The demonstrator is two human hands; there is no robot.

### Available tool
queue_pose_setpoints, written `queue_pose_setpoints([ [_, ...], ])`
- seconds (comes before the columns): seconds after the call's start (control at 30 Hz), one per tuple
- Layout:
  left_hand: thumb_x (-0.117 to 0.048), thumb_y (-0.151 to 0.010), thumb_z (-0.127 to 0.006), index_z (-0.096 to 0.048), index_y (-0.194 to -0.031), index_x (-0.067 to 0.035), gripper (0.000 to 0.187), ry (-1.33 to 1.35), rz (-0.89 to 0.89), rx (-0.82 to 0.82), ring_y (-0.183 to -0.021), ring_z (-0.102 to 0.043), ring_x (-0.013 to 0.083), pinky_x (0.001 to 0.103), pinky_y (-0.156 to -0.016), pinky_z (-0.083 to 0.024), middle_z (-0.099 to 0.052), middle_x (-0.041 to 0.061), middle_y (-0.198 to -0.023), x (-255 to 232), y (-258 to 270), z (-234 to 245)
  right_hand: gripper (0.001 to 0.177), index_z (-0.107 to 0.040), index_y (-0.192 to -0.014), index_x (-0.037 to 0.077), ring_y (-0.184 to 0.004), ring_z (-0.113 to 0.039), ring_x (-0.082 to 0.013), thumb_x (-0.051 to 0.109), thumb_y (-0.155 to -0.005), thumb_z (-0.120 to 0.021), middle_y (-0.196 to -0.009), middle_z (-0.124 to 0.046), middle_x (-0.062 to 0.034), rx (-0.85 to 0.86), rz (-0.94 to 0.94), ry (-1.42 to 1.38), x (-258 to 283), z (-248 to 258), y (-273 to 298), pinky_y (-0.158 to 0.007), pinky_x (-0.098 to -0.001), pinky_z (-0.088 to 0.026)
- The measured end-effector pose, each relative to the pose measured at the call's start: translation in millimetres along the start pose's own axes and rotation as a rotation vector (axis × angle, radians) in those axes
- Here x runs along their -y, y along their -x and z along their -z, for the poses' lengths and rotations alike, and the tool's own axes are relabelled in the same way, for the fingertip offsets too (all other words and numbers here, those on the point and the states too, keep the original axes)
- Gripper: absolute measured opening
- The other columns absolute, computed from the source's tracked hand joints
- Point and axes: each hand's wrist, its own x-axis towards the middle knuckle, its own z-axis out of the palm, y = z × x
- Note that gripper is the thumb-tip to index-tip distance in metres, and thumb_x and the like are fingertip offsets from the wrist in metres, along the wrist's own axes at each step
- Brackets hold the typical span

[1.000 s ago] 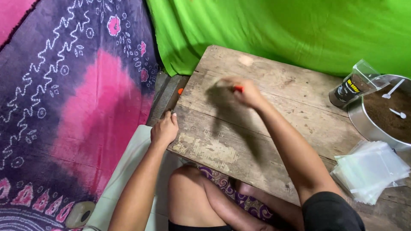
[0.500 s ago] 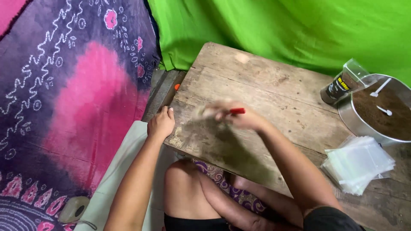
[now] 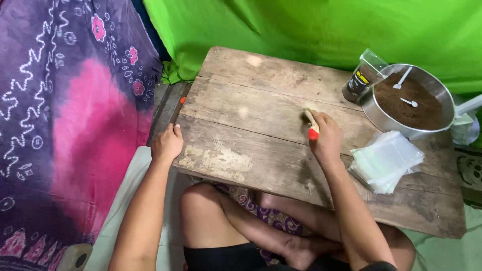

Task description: Cleaning a wooden table with a brush and organizing small plastic bags.

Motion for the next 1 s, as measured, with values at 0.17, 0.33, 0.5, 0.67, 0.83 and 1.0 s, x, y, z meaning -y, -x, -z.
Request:
queue_pose_setpoints([
  [0.17, -0.052, -0.108, -0.026, -0.060, -0.137, -0.018, 0.057, -0.025, 0.008, 0.003, -0.119, -0.066, 0.0465, 0.053, -0.104, -0.049, -0.073, 0.028, -0.116, -2.4, 7.3, 2.6, 0.033, -0.076, -0.115, 0.017, -0.085, -0.073, -0.0326, 0.020, -0.083, -0.067, -0.098, -0.073, -0.0132, 0.357, 0.245, -0.255, 138.7, 69.2, 30.2, -0.075, -0.0433, -0.058],
  [0.33, -0.052, -0.108, -0.026, -0.062, -0.135, -0.018, 0.057, -0.043, 0.007, -0.013, -0.119, -0.067, 0.0460, 0.054, -0.103, -0.049, -0.073, 0.028, -0.116, 1.9, -2.3, -2.9, 0.035, -0.070, -0.129, 0.017, -0.110, -0.070, -0.0393, 0.015, -0.095, -0.064, -0.120, -0.072, -0.0186, 0.231, 0.168, -0.290, 52.9, 29.5, 19.4, -0.089, -0.0516, -0.055],
  [0.5, -0.052, -0.107, -0.027, -0.062, -0.137, -0.017, 0.058, -0.041, 0.004, -0.017, -0.117, -0.067, 0.0476, 0.055, -0.101, -0.050, -0.074, 0.028, -0.117, 1.2, -2.1, -2.7, 0.046, -0.064, -0.128, 0.022, -0.105, -0.072, -0.0260, 0.018, -0.083, -0.062, -0.108, -0.075, -0.0078, 0.353, -0.010, 0.149, 70.2, 6.0, 43.5, -0.081, -0.0553, -0.055],
  [0.67, -0.052, -0.108, -0.028, -0.063, -0.132, -0.017, 0.056, -0.047, -0.006, -0.024, -0.116, -0.067, 0.0470, 0.055, -0.101, -0.051, -0.073, 0.027, -0.117, 3.2, -2.5, -4.4, 0.040, -0.069, -0.124, 0.008, -0.082, -0.078, -0.0277, 0.007, -0.084, -0.065, -0.095, -0.077, -0.0133, 0.611, 0.260, -0.729, 167.4, 96.3, 54.0, -0.067, -0.0391, -0.063],
  [0.83, -0.052, -0.108, -0.028, -0.064, -0.130, -0.017, 0.055, -0.058, -0.014, -0.038, -0.115, -0.068, 0.0458, 0.055, -0.099, -0.052, -0.074, 0.025, -0.115, 7.6, -5.3, -10.3, 0.069, -0.067, -0.136, 0.015, -0.116, -0.068, -0.0366, 0.005, -0.068, -0.064, -0.131, -0.069, -0.0173, 0.069, 0.082, -0.068, 44.0, 22.7, 68.1, -0.076, -0.0519, -0.051],
  [1.0, -0.053, -0.107, -0.027, -0.062, -0.138, -0.017, 0.059, -0.052, 0.005, -0.042, -0.117, -0.067, 0.0463, 0.054, -0.101, -0.051, -0.073, 0.026, -0.119, 7.1, -12.4, -9.8, 0.071, -0.068, -0.130, 0.022, -0.111, -0.072, -0.0268, -0.009, -0.067, -0.065, -0.117, -0.076, -0.0090, 0.552, 0.309, -0.413, 145.2, 89.9, 81.1, -0.068, -0.0426, -0.051],
])
